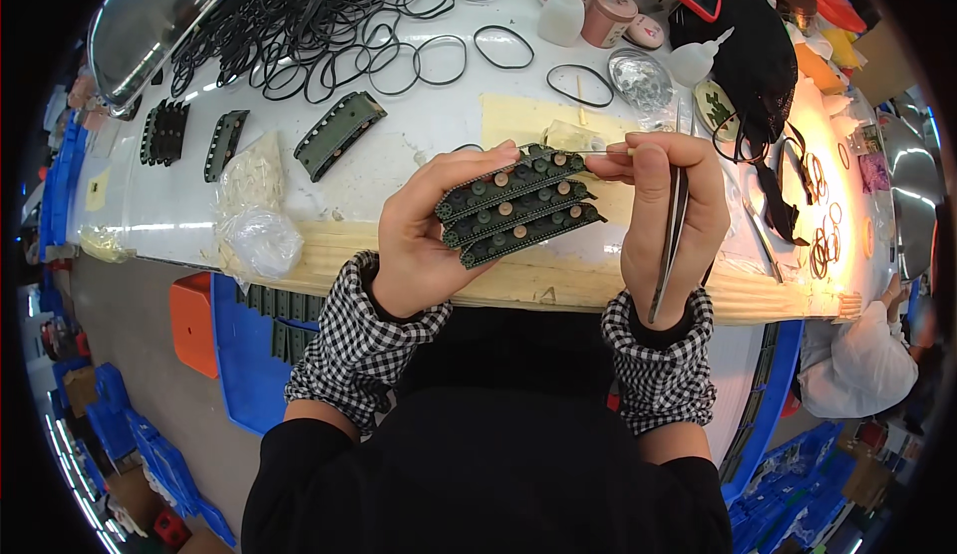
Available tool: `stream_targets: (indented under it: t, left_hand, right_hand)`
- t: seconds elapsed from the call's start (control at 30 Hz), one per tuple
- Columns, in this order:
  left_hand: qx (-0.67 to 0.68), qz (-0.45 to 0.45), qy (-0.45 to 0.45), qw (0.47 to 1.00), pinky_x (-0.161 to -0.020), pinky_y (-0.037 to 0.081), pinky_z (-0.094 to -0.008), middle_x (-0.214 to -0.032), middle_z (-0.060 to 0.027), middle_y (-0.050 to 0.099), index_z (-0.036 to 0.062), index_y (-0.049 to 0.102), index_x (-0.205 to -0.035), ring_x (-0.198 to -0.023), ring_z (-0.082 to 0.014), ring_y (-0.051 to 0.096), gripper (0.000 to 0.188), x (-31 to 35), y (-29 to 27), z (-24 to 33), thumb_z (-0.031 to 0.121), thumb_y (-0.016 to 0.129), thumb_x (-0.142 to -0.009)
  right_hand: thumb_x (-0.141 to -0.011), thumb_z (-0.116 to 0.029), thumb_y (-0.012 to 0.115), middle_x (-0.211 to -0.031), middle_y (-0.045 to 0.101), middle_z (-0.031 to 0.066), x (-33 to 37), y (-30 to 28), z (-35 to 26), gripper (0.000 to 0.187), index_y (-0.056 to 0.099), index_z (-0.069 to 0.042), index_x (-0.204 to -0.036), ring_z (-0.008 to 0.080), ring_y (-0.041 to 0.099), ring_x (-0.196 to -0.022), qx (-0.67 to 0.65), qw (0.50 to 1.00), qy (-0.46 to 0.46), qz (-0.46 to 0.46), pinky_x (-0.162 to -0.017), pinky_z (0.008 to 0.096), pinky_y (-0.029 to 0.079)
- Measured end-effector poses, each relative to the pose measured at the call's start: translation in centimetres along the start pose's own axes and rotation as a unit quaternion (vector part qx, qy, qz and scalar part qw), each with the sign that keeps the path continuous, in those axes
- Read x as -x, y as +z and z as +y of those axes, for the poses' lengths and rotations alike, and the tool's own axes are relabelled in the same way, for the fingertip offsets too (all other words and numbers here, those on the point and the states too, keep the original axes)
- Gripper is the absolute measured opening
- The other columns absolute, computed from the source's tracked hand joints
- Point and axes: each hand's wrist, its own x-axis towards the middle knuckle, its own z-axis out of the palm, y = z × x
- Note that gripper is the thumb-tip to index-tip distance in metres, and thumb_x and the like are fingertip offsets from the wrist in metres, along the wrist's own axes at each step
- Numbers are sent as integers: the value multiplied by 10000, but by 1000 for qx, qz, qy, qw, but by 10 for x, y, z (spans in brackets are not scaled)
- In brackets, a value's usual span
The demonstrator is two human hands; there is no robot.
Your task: Manually assembling and preparing electronic battery packs by applying components using tweezers at a factory workbench.
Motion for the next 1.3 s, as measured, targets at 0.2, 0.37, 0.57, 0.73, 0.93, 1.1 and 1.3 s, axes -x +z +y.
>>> stream_targets:
  t: [0.2,0.37,0.57,0.73,0.93,1.1,1.3]
  left_hand:
    - [-10,0,7,1000,-948,497,-311,-1240,-152,612,-10,571,-1242,-1112,-210,618,589,1,-1,-1,-15,817,-706]
    - [-8,2,23,1000,-981,491,-330,-1242,-168,604,-16,555,-1247,-1152,-242,607,602,0,-2,-4,-23,817,-704]
    - [-17,4,24,1000,-1022,479,-349,-1246,-172,592,-16,546,-1241,-1191,-261,587,584,-1,-3,-4,-33,808,-718]
    - [-17,-2,21,1000,-1021,481,-351,-1253,-173,588,-14,540,-1248,-1192,-262,587,587,-1,-3,-1,-36,803,-724]
    - [-5,1,14,1000,-1021,482,-350,-1255,-174,587,-14,539,-1249,-1193,-260,585,584,0,-2,-1,-32,801,-728]
    - [7,8,6,1000,-1020,483,-354,-1250,-173,593,-14,541,-1244,-1190,-267,589,579,1,-1,-1,-25,803,-729]
    - [-1,13,2,1000,-1014,485,-357,-1240,-172,601,-10,548,-1237,-1185,-271,594,575,1,0,-1,-21,809,-725]
  right_hand:
    - [-979,-37,550,-839,656,80,1,0,1,79,568,40,-982,135,690,-781,-1,1000,7,19,-731,233,539]
    - [-953,-48,602,-804,660,81,-5,-8,12,76,597,22,-925,141,669,-714,76,991,-41,105,-668,235,519]
    - [-836,-22,707,-774,637,83,-14,-21,25,76,633,-27,-849,250,567,-653,384,902,-194,6,-599,341,447]
    - [-831,-2,702,-770,636,89,-10,-17,15,80,624,-15,-821,248,557,-635,324,913,-232,91,-581,336,431]
    - [-999,-56,516,-963,655,124,9,-2,1,116,561,51,-1001,175,681,-879,-29,999,-13,10,-821,277,544]
    - [-998,-33,506,-963,648,124,9,2,3,100,560,50,-994,185,689,-896,-46,999,-4,4,-823,279,549]
    - [-985,-25,531,-957,648,126,9,2,6,83,568,49,-988,179,689,-879,0,999,-45,-4,-800,267,542]
